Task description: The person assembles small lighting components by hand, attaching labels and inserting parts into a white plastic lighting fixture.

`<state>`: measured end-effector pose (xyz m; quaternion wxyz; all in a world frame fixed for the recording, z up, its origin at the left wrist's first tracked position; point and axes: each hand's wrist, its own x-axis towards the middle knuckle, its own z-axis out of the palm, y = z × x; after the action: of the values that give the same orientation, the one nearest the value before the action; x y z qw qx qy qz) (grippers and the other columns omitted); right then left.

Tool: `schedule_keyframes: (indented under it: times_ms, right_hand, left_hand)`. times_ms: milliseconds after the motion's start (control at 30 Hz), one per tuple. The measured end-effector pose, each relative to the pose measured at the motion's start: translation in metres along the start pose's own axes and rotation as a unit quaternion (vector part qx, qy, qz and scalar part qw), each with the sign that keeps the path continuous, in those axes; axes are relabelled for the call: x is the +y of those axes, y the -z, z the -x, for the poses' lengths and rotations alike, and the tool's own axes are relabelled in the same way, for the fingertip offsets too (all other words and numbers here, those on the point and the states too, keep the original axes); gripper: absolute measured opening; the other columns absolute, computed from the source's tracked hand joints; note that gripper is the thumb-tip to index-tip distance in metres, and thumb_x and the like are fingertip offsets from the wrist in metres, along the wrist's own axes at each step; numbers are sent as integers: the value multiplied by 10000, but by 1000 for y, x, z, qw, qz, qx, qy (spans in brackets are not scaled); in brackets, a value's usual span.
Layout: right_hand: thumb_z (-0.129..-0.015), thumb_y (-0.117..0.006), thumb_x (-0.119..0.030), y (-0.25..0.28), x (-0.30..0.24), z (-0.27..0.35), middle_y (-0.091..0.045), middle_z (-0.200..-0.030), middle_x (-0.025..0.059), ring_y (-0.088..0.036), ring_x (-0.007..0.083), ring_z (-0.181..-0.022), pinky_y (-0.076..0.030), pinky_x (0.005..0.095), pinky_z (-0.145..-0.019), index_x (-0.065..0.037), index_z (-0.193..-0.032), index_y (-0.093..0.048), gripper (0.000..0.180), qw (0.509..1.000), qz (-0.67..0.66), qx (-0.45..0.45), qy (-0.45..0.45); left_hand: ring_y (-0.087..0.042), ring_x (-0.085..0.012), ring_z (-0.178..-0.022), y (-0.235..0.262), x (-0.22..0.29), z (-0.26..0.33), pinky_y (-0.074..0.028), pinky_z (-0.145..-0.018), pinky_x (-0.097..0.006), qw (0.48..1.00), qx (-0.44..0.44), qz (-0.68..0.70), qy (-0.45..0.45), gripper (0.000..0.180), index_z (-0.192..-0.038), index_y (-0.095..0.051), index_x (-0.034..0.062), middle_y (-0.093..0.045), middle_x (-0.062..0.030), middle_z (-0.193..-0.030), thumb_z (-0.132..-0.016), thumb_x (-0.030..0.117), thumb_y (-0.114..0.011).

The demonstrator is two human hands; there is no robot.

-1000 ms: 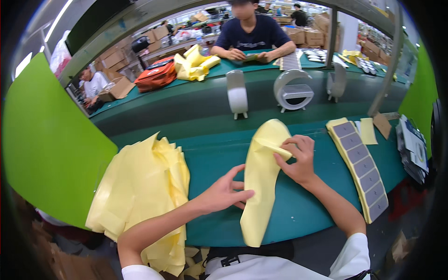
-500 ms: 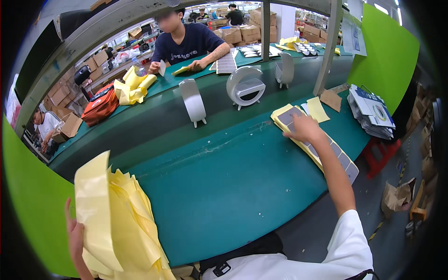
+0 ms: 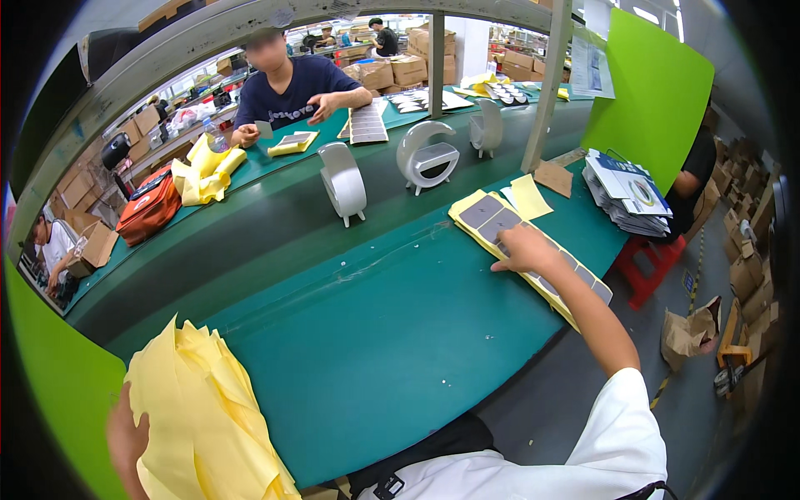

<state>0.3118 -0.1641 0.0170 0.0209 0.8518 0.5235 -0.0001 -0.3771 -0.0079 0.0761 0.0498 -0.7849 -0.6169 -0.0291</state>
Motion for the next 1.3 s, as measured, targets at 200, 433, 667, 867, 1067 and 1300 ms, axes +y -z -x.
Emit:
schedule_keyframes:
  times_ms: [200,433,667,867,1067,1300]
  right_hand:
    - [-751,-748,-178,-18,20,3,-673,-905,210,-656,387,-874,-530,454,-799,-33,-892,-692,210,997,6,66,27]
    - [-729,-617,-86,-14,29,15,-628,-689,206,-628,413,-644,-524,488,-643,18,-766,-602,111,980,-29,176,83]
    - [-737,-620,-36,34,-6,27,-624,-664,159,-653,344,-635,-524,433,-558,-3,-813,-533,120,961,28,248,121]
    - [-687,-626,-47,24,-87,70,-593,-724,65,-658,215,-695,-510,331,-504,-35,-869,-534,205,916,87,187,343]
    - [-679,-611,-59,-25,-154,88,-590,-723,69,-623,163,-659,-465,277,-454,2,-846,-565,183,882,10,227,413]
    - [-886,-604,-260,-27,-188,64,-613,-1009,160,-629,296,-943,-522,423,-765,7,-1094,-586,338,873,-175,21,454]
  left_hand:
    - [-625,-333,-808,43,179,-59,-488,-739,-409,952,-33,80,-293,327,-1119,-618,68,-651,-132,-828,-808,150,-677]
    - [-574,-339,-1112,-37,421,-202,-482,-917,-431,900,-8,254,-353,583,-1233,-509,6,-585,-191,-1190,-842,414,-651]
    - [-599,-364,-1070,-97,551,-272,-471,-929,-421,771,107,604,-170,728,-1245,-509,-44,-607,-245,-1145,-702,340,-804]
    - [-644,-194,-998,-89,526,-288,-501,-849,-338,700,-67,696,-141,504,-1194,-558,-52,-672,-141,-1080,-771,149,-744]
    - [-508,-155,-725,-63,451,-260,-414,-699,-310,497,-179,841,-119,190,-870,-600,53,-549,-46,-803,-812,223,-538]
    - [-565,-119,-606,-45,337,-213,-437,-552,-259,601,-74,785,-134,353,-853,-632,20,-613,-49,-725,-893,368,-583]
